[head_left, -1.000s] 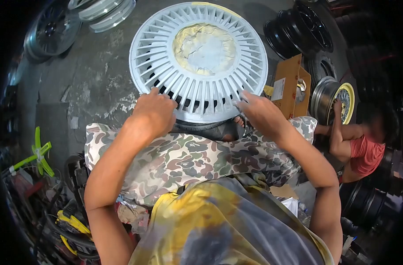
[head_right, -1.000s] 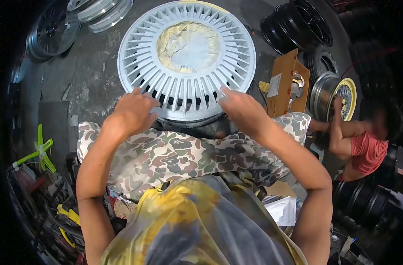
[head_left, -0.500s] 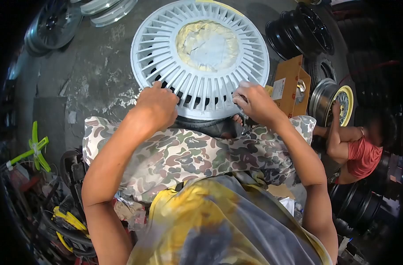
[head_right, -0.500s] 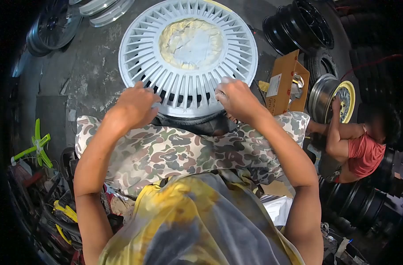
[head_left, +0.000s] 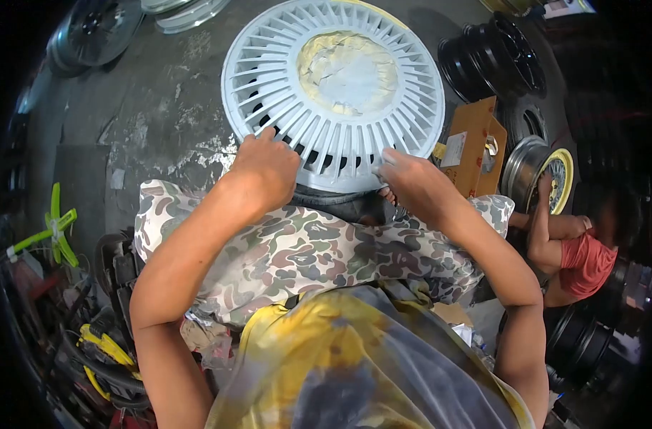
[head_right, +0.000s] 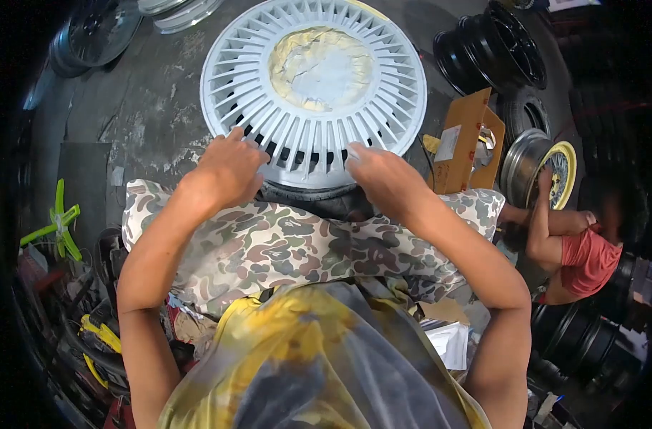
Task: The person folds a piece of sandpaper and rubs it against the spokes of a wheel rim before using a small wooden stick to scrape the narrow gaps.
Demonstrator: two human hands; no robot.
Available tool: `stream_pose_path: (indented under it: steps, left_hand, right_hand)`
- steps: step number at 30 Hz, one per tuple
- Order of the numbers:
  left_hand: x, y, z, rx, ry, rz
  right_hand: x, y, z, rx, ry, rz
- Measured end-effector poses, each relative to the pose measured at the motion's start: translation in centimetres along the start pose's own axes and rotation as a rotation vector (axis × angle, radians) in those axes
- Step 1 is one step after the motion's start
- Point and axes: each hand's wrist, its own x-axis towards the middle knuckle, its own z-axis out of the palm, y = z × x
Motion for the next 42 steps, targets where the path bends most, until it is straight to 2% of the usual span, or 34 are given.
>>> stream_pose_path:
  steps: [2, 8, 11, 13, 14, 16, 17, 19, 23, 25, 26, 28, 29, 30, 32, 33, 36, 37, 41, 42]
  left_hand:
    - [-0.4, 0.0, 0.2, -0.044, 0.078, 0.025]
    - [-0.2, 0.0, -0.2, -0.062, 0.025, 0.028]
    - [-0.5, 0.2, 0.1, -0.056, 0.053, 0.022]
    - [-0.5, 0.3, 0.1, -0.052, 0.044, 0.024]
    - [-0.5, 0.4, -0.1, -0.046, 0.043, 0.022]
    - [-0.4, 0.3, -0.4, -0.041, 0.044, 0.015]
    - [-0.4, 0.4, -0.3, -0.041, 0.027, 0.022]
    - [-0.6, 0.4, -0.4, -0.035, 0.028, 0.014]
    - [-0.3, 0.5, 0.1, -0.018, 0.023, 0.000]
    - [-0.2, 0.4, 0.2, 0.004, 0.024, 0.002]
    - [-0.1, 0.4, 0.2, 0.007, 0.027, -0.005]
    - [-0.4, 0.3, -0.4, 0.011, 0.029, -0.004]
    - [-0.6, 0.4, -0.5, 0.023, 0.026, 0.001]
    - [-0.6, 0.6, -0.7, 0.025, 0.024, 0.006]
    - [-0.4, 0.7, -1.4, 0.037, -0.021, -0.017]
    - [-0.3, 0.7, -1.5, 0.045, -0.017, -0.016]
    - [0.0, 0.8, -1.3, 0.049, -0.056, -0.019]
    - [-0.1, 0.6, -1.1, 0.037, -0.036, -0.025]
    - [-0.7, 0.3, -0.6, -0.007, 0.024, -0.014]
    - [-0.6, 0.4, -0.7, -0.006, 0.027, -0.014]
  right_hand:
    - [-0.1, -0.2, -0.3, -0.003, -0.039, 0.015]
    - [0.1, 1.0, 1.5, -0.079, 0.013, -0.022]
    - [-0.9, 0.0, 0.9, 0.060, -0.001, 0.093]
    - [-1.1, 1.1, 3.0, -0.007, 0.173, 0.011]
    - [-1.0, 1.1, 2.9, -0.012, 0.180, 0.016]
    - [0.6, 0.5, 2.5, 0.092, 0.057, 0.197]
    - [0.5, 0.2, 3.1, 0.096, 0.054, 0.200]
    - [0.0, 0.2, 3.9, 0.150, 0.256, 0.232]
    - [0.6, 0.1, 3.7, 0.182, 0.280, 0.302]
    - [1.0, 1.2, 1.5, 0.255, 0.095, 0.165]
    - [0.7, 1.0, -0.4, 0.251, 0.099, 0.167]
    - [0.5, -0.4, -4.8, 0.545, 0.020, 0.385]
    - [0.3, -1.1, -5.2, 0.382, 0.109, 0.302]
    - [0.3, -1.3, -4.2, 0.385, 0.111, 0.307]
    - [0.5, -0.7, -0.3, 0.188, 0.208, -0.007]
    - [0.7, -0.3, 1.8, 0.091, 0.136, -0.037]
    - [2.0, -0.7, 2.8, -0.021, 0.147, -0.091]
    - [2.0, -0.8, 2.0, 0.020, 0.063, -0.082]
    - [1.6, -1.1, 0.9, 0.050, 0.049, -0.085]
    - [1.8, -0.8, 1.6, 0.033, 0.077, -0.142]
